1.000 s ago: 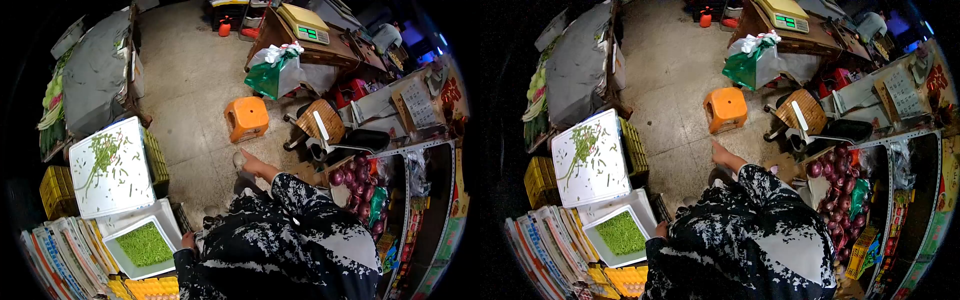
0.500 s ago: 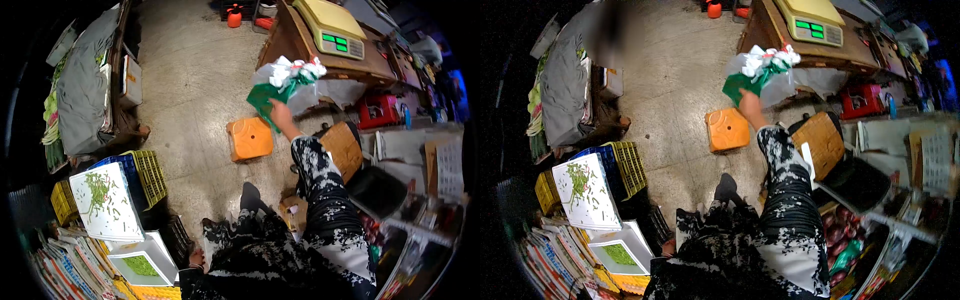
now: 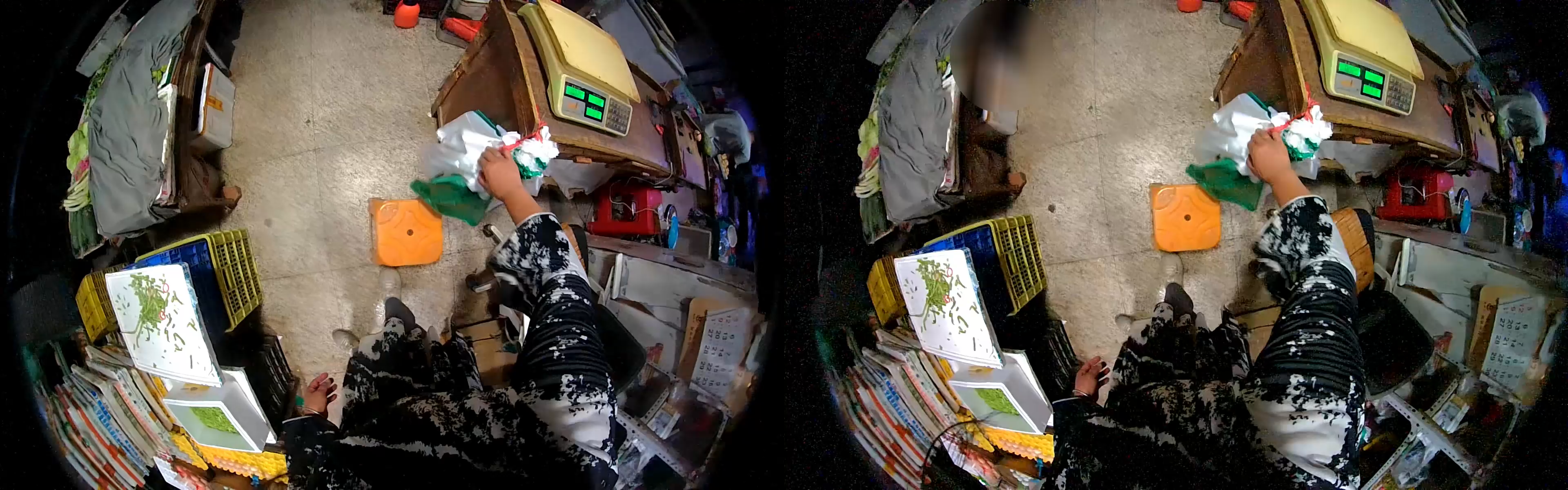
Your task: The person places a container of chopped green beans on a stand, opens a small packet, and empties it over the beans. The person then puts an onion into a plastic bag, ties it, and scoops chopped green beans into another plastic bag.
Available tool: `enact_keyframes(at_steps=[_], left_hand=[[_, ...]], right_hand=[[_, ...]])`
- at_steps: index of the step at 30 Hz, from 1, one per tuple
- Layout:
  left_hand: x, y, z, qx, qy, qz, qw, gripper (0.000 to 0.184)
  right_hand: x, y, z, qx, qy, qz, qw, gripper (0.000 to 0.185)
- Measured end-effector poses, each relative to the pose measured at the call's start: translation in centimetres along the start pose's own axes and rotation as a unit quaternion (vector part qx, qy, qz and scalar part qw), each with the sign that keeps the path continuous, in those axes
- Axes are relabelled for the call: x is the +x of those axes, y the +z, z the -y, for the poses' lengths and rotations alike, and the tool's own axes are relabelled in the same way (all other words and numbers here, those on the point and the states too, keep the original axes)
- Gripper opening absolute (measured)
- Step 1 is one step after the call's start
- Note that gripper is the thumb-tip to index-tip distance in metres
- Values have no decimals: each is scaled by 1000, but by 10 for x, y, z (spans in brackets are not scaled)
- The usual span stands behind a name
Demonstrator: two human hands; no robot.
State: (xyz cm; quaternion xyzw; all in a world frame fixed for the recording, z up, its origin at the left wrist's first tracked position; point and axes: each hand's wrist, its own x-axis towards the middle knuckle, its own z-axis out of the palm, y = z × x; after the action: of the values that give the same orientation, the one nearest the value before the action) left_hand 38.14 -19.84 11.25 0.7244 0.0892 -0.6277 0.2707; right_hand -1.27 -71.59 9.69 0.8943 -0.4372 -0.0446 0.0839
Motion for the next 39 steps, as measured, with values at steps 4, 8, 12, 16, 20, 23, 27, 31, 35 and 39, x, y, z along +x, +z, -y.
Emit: enact_keyframes(at_steps=[4,8,12,16,20,23,27,31,35,39], left_hand=[[60,-86,85,-412,-84,360,833,32],[52,-80,97,-396,-50,378,836,35],[37,-43,84,-221,6,46,974,35],[-5,19,13,-11,65,-70,995,29],[-13,29,-14,-60,38,-106,992,28],[0,15,-2,-82,56,-99,990,28],[18,-7,29,-163,62,-55,983,29],[3,3,48,-147,55,-150,976,30],[15,2,89,-156,74,-190,967,21],[47,-22,146,60,186,-154,969,18]], right_hand=[[10,-19,5,23,15,30,999,19],[37,9,8,-8,230,3,973,25],[60,20,-2,8,235,176,956,20],[59,6,1,-27,249,117,961,18],[57,2,4,4,240,31,970,17],[54,-6,1,-7,193,13,981,16],[41,-26,2,-36,44,11,998,17],[41,-23,3,48,52,103,992,13],[38,-40,9,32,41,222,974,18],[44,-21,8,8,33,195,980,17]])
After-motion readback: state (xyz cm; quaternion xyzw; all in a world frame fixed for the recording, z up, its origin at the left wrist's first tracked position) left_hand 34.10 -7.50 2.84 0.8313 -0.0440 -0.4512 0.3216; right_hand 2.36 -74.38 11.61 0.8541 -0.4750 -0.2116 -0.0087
